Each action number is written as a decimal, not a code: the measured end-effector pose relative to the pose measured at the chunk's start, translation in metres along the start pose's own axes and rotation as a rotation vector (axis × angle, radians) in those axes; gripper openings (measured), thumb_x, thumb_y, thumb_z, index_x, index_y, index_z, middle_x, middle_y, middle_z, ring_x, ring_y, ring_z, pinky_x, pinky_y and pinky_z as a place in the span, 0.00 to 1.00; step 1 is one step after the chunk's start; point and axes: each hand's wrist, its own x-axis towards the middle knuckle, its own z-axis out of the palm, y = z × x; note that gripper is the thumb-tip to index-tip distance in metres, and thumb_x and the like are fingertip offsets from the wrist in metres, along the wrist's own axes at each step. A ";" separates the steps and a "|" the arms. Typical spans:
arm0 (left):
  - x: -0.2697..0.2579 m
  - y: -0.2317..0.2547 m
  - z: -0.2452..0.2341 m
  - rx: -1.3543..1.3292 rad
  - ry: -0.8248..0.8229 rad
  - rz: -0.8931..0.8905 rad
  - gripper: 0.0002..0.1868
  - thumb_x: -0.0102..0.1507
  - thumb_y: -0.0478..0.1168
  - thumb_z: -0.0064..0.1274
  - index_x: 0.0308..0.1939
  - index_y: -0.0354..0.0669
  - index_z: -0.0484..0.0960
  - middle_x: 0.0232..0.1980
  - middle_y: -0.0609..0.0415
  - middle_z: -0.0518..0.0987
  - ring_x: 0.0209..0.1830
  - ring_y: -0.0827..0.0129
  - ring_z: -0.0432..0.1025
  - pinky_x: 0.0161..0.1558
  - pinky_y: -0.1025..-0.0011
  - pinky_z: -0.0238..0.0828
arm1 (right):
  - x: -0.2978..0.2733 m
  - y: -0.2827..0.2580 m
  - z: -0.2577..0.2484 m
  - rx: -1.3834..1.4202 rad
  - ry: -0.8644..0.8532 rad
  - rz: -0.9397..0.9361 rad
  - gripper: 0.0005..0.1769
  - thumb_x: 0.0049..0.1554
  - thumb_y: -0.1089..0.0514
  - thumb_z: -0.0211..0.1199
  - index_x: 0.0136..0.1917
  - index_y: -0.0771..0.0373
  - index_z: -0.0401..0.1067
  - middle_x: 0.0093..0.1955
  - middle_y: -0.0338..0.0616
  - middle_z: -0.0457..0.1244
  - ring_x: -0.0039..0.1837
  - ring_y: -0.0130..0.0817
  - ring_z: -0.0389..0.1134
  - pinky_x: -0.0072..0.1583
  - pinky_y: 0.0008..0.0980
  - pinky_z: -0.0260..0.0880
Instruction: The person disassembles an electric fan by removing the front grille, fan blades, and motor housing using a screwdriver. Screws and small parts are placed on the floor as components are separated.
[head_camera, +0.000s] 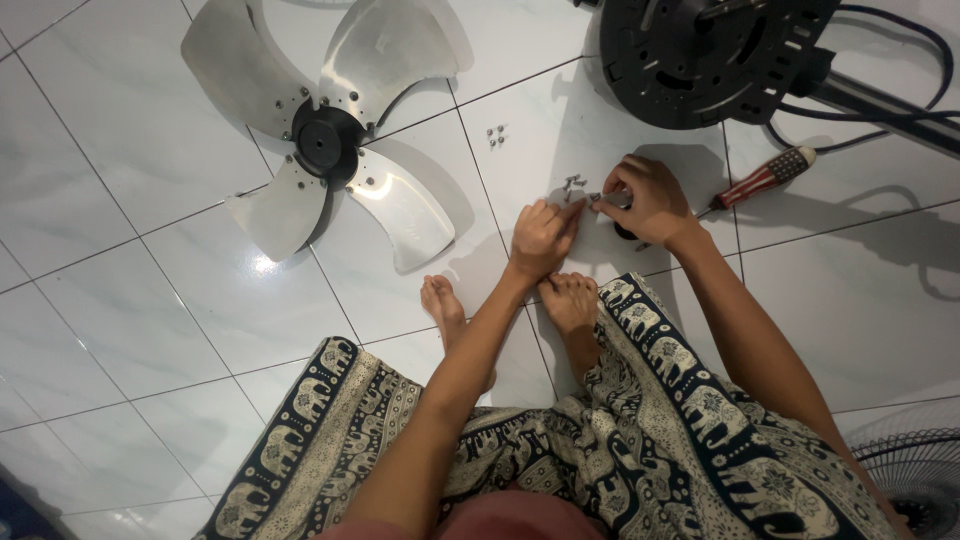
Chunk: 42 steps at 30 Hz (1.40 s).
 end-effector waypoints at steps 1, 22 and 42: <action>0.000 0.000 0.000 -0.002 -0.003 0.001 0.16 0.62 0.35 0.61 0.55 0.40 0.85 0.31 0.57 0.73 0.31 0.66 0.64 0.35 0.68 0.60 | 0.000 0.001 0.000 0.006 0.002 0.000 0.18 0.49 0.53 0.78 0.42 0.64 0.71 0.43 0.43 0.65 0.44 0.38 0.69 0.47 0.35 0.70; 0.010 -0.034 -0.023 -0.023 0.164 -0.162 0.06 0.53 0.33 0.54 0.31 0.42 0.73 0.32 0.52 0.70 0.34 0.57 0.64 0.40 0.61 0.59 | -0.024 0.032 -0.054 0.106 0.044 0.080 0.21 0.50 0.49 0.78 0.44 0.65 0.72 0.44 0.45 0.67 0.45 0.34 0.69 0.49 0.32 0.70; 0.030 -0.029 -0.036 0.006 -0.056 -0.095 0.40 0.52 0.56 0.70 0.67 0.60 0.77 0.44 0.57 0.72 0.42 0.63 0.65 0.46 0.63 0.58 | -0.023 0.018 -0.046 0.108 0.066 0.173 0.17 0.56 0.50 0.73 0.41 0.66 0.74 0.41 0.46 0.68 0.41 0.36 0.68 0.45 0.34 0.67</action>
